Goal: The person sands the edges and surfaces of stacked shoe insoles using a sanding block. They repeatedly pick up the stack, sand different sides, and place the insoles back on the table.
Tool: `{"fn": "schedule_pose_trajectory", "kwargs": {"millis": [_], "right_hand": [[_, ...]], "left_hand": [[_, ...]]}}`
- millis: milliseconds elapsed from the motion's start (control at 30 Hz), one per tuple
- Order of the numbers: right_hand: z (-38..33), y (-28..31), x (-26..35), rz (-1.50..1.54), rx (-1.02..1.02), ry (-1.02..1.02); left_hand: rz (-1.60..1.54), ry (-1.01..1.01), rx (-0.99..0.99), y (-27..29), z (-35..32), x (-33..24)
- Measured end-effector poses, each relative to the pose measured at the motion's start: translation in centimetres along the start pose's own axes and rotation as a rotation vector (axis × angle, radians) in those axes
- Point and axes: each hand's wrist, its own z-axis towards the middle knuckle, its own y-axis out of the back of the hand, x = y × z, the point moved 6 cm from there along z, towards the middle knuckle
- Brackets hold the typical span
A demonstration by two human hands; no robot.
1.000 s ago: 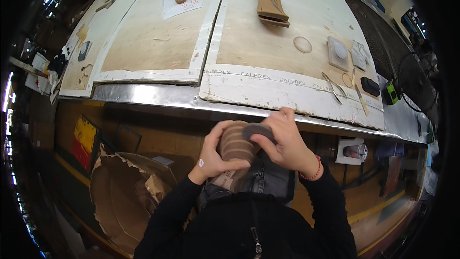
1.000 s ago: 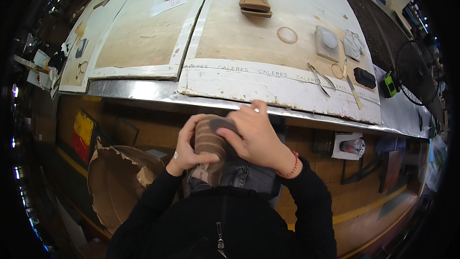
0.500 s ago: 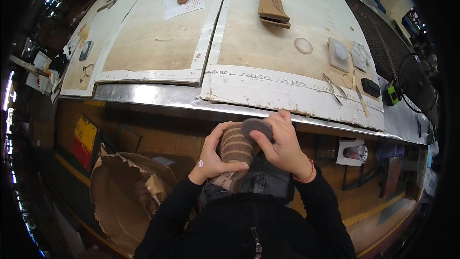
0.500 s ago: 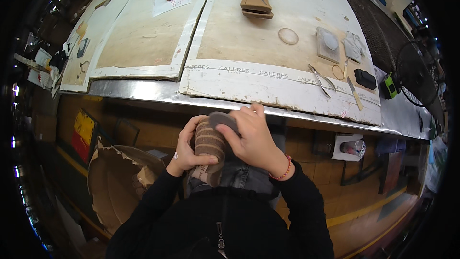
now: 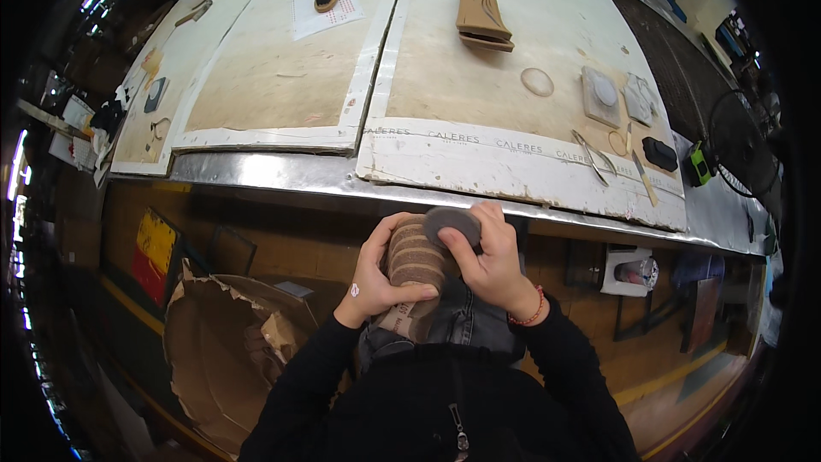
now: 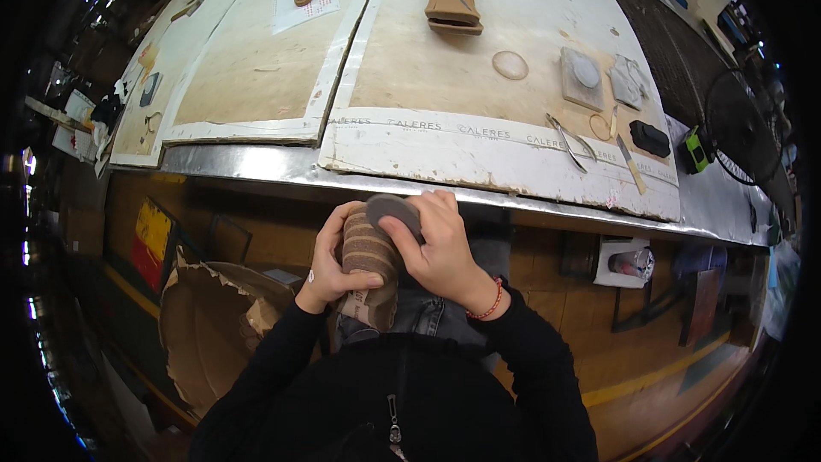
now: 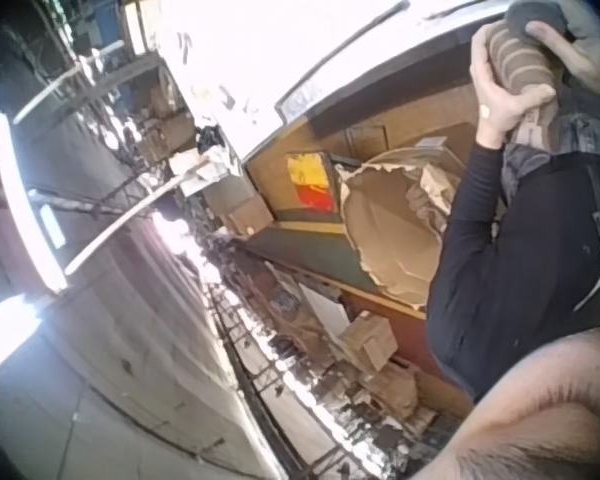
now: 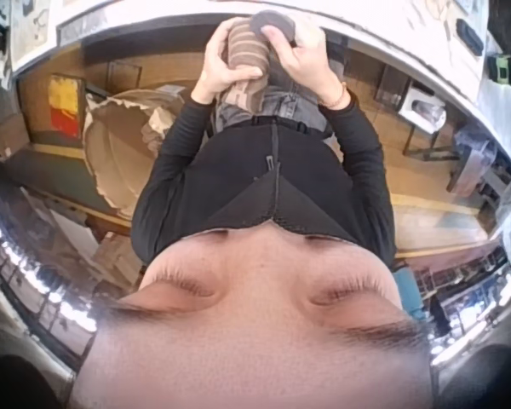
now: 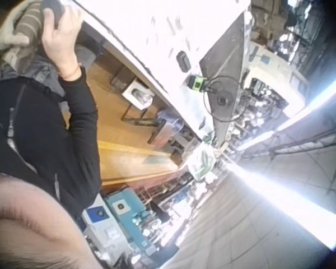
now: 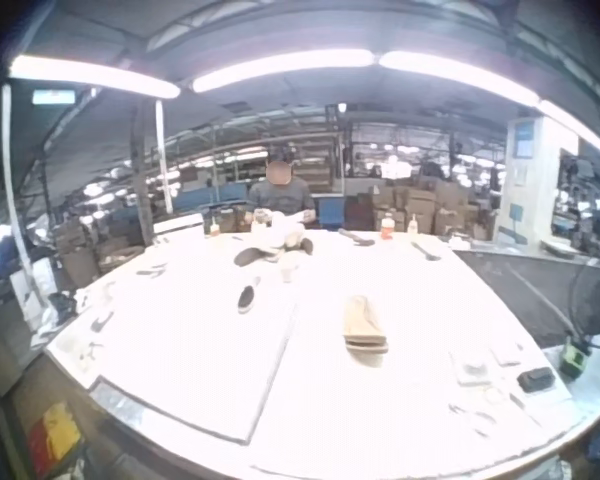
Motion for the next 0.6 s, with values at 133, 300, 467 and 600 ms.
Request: {"fn": "schedule_pose_trajectory", "kwargs": {"millis": [133, 300, 467, 600], "right_hand": [[-5.1, -1.0, -2.7, 0.046, -0.096, -0.124], [-6.7, 1.2, -4.8, -0.111, 0.054, -0.200], [3.4, 4.7, -0.6, -0.162, 0.245, 0.032], [5.6, 0.7, 2.0, -0.219, 0.654, 0.255]], "left_hand": [[-0.065, 0.022, -0.075, 0.9, -0.5, 0.7], [-0.012, -0.005, 0.002, 0.1, 0.4, 0.0], [0.171, -0.034, 0.090, -2.4, 1.2, -1.1], [0.293, -0.041, 0.111, -3.4, 1.1, -1.0]]}}
